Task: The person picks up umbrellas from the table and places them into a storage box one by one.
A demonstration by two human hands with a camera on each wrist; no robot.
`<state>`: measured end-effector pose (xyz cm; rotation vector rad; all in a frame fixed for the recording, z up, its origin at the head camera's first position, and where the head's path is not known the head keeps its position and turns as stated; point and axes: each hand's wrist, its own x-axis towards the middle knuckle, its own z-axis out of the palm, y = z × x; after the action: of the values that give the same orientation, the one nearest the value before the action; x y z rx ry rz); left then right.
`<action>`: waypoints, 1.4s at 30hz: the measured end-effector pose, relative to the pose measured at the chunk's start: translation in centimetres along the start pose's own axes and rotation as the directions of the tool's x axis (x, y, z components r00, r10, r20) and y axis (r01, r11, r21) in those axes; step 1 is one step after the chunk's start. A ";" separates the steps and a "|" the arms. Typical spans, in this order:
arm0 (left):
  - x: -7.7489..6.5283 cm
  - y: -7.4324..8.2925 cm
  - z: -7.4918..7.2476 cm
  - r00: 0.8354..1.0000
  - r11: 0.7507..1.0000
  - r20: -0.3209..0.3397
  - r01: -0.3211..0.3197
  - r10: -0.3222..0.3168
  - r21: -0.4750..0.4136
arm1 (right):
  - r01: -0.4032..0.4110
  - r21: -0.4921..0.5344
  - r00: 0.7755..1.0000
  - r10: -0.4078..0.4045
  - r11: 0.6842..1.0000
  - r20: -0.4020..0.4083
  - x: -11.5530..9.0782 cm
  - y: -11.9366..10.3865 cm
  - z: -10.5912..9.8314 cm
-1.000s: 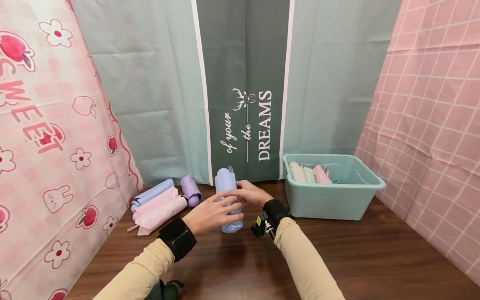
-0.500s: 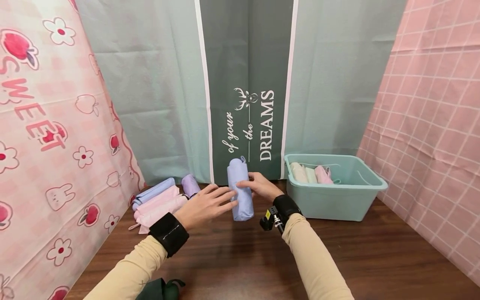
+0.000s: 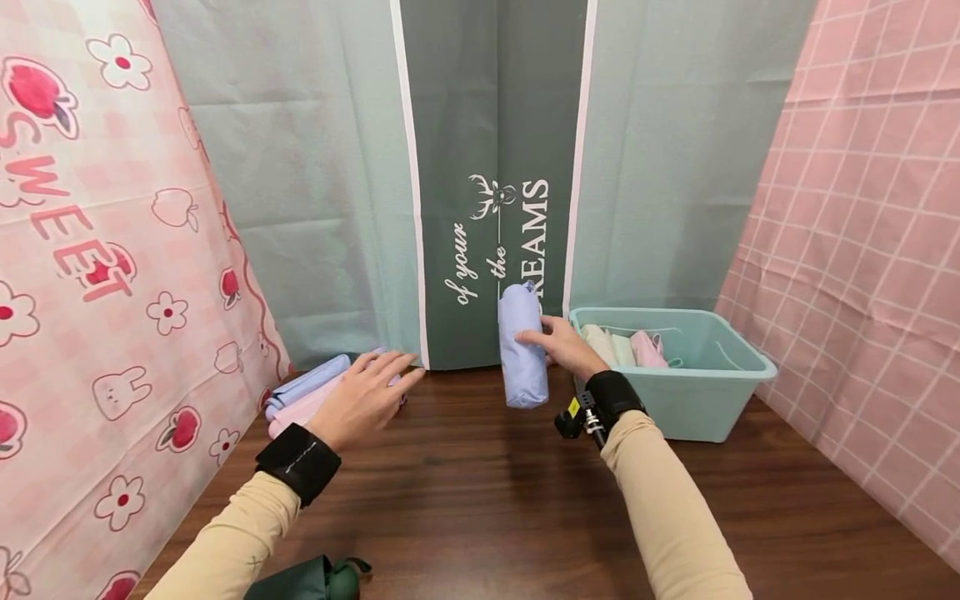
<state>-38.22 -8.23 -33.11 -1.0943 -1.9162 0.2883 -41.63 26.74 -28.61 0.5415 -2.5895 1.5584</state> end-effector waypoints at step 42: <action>-6.5 -1.3 3.3 0.830 0.854 0.291 0.515 -0.476 -0.072 | -0.340 -0.323 0.833 0.123 0.883 -0.540 -2.3 5.2 -12.0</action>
<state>-40.09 -13.40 -38.07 -0.6244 -2.4173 -0.0069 -42.65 39.95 -27.78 -0.2190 -2.4943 0.9637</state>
